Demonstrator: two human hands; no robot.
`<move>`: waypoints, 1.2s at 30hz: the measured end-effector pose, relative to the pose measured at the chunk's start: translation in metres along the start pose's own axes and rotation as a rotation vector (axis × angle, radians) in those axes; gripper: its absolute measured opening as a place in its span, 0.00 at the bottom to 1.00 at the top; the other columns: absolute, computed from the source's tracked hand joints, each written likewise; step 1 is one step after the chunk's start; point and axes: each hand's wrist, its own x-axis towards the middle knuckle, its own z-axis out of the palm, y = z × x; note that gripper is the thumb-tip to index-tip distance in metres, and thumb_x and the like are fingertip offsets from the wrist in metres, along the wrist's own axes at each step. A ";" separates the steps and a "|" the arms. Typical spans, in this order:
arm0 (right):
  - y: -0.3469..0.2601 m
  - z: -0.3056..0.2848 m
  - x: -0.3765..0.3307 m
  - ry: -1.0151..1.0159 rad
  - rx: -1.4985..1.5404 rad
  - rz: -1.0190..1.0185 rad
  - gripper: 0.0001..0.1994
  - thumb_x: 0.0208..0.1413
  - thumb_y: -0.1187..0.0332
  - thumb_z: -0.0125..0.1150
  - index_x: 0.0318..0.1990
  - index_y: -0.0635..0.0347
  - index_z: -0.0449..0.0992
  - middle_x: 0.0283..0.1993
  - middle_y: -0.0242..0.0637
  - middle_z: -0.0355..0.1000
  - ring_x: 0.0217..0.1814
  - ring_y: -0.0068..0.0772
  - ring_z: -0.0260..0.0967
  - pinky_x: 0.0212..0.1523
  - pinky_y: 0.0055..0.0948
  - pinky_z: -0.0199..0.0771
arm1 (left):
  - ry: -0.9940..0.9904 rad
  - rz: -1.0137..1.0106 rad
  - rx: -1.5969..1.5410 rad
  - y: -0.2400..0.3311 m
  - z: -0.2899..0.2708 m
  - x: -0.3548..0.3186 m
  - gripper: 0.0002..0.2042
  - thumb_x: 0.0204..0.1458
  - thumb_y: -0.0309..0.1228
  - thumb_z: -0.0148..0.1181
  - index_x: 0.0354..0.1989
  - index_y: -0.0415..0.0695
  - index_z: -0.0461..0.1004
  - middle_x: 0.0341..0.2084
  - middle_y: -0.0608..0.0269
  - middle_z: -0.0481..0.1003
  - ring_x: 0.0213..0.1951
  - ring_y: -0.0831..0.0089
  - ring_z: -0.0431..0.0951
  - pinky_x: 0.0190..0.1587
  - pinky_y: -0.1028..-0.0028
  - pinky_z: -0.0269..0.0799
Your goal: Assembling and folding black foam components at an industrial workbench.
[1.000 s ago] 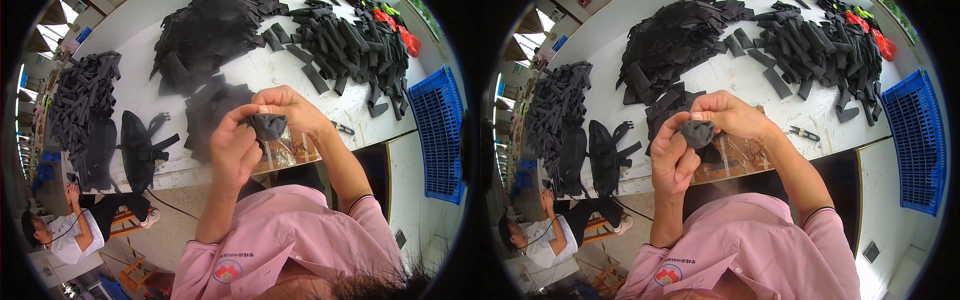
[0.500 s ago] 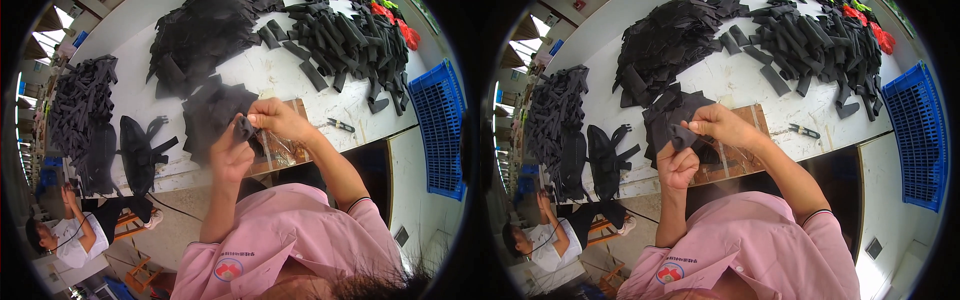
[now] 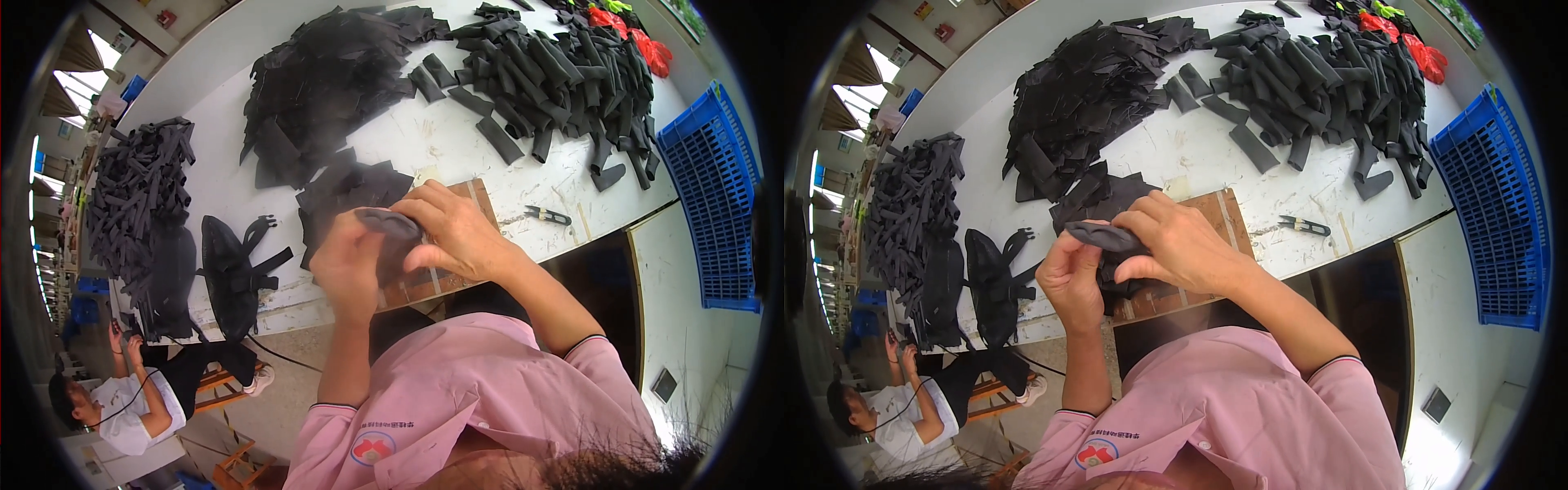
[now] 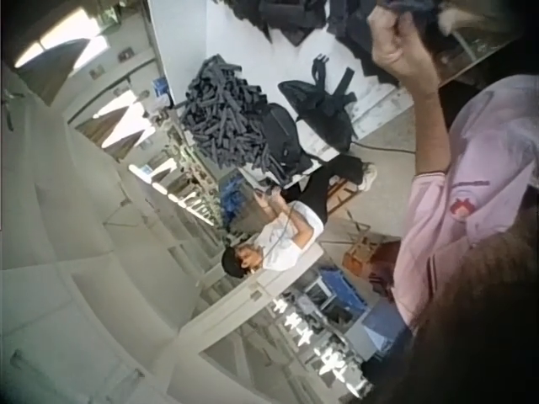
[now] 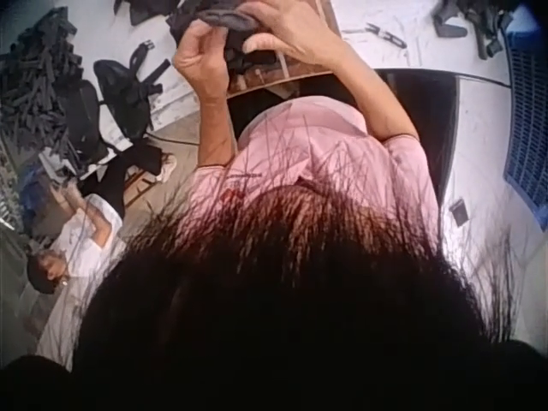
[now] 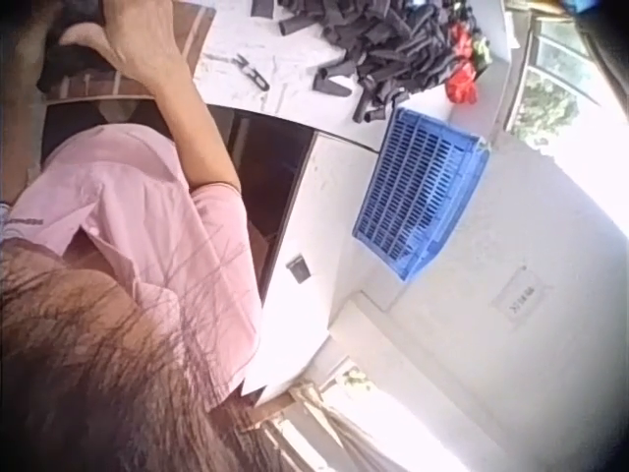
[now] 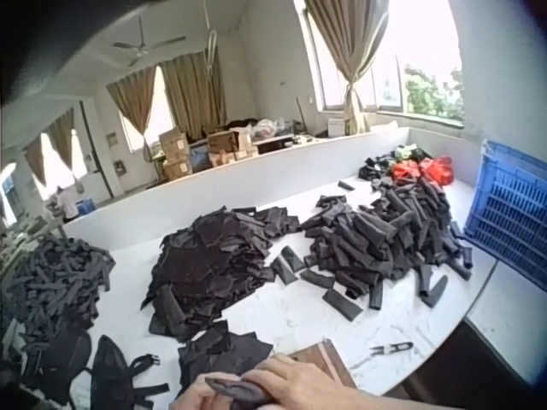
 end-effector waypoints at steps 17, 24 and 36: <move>0.035 0.041 -0.022 -0.068 0.118 0.179 0.14 0.54 0.59 0.53 0.25 0.59 0.70 0.23 0.41 0.67 0.29 0.46 0.66 0.27 0.40 0.64 | -0.285 -0.116 0.171 -0.003 0.022 0.016 0.06 0.42 0.19 0.64 0.30 0.37 0.75 0.30 0.63 0.75 0.31 0.79 0.73 0.35 0.78 0.68; 0.031 0.025 -0.018 -0.187 0.023 0.169 0.16 0.53 0.59 0.55 0.22 0.63 0.69 0.21 0.43 0.66 0.28 0.49 0.66 0.29 0.43 0.65 | -0.181 -0.140 -0.339 0.006 0.015 0.009 0.10 0.52 0.25 0.58 0.41 0.34 0.72 0.35 0.54 0.76 0.37 0.75 0.74 0.44 0.76 0.68; 0.016 0.025 -0.004 -0.176 -0.169 0.089 0.18 0.51 0.55 0.56 0.20 0.61 0.68 0.21 0.39 0.67 0.27 0.44 0.68 0.25 0.39 0.65 | 0.065 -0.271 -0.735 -0.013 -0.004 0.000 0.07 0.53 0.29 0.56 0.36 0.39 0.75 0.34 0.59 0.75 0.40 0.68 0.72 0.48 0.68 0.65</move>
